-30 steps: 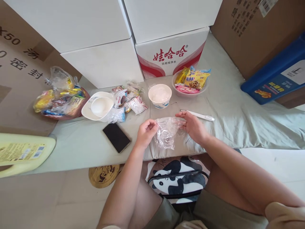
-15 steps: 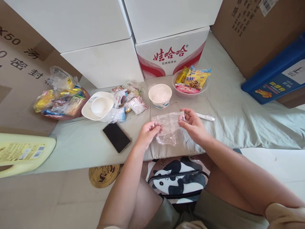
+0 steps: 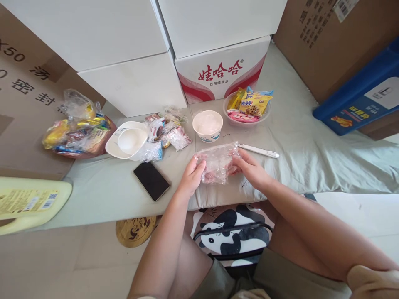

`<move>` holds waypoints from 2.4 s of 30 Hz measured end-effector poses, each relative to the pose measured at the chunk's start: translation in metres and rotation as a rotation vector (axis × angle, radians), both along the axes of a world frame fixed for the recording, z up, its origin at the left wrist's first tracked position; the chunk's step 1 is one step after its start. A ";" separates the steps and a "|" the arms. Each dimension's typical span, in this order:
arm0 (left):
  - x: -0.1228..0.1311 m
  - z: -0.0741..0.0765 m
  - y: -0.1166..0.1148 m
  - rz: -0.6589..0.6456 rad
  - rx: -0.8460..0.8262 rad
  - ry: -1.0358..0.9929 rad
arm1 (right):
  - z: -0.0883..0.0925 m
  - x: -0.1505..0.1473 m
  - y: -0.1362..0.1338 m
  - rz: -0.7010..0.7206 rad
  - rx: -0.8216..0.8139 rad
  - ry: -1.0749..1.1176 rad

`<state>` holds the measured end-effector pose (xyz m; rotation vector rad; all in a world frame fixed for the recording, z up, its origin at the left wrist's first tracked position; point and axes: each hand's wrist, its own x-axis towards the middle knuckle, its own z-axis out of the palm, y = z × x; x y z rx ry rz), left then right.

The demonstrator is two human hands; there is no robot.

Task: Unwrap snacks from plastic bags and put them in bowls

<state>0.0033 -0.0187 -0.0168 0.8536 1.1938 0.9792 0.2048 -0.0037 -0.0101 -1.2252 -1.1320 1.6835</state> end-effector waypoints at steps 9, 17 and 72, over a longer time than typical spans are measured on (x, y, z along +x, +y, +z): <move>-0.002 0.014 0.000 0.015 -0.066 -0.240 | -0.002 -0.003 0.000 -0.011 0.097 0.020; -0.008 0.011 0.004 -0.029 -0.045 -0.272 | -0.001 0.003 0.001 0.005 0.050 0.191; 0.039 0.097 0.139 -0.235 0.265 1.836 | 0.011 0.000 0.005 0.328 0.346 -0.327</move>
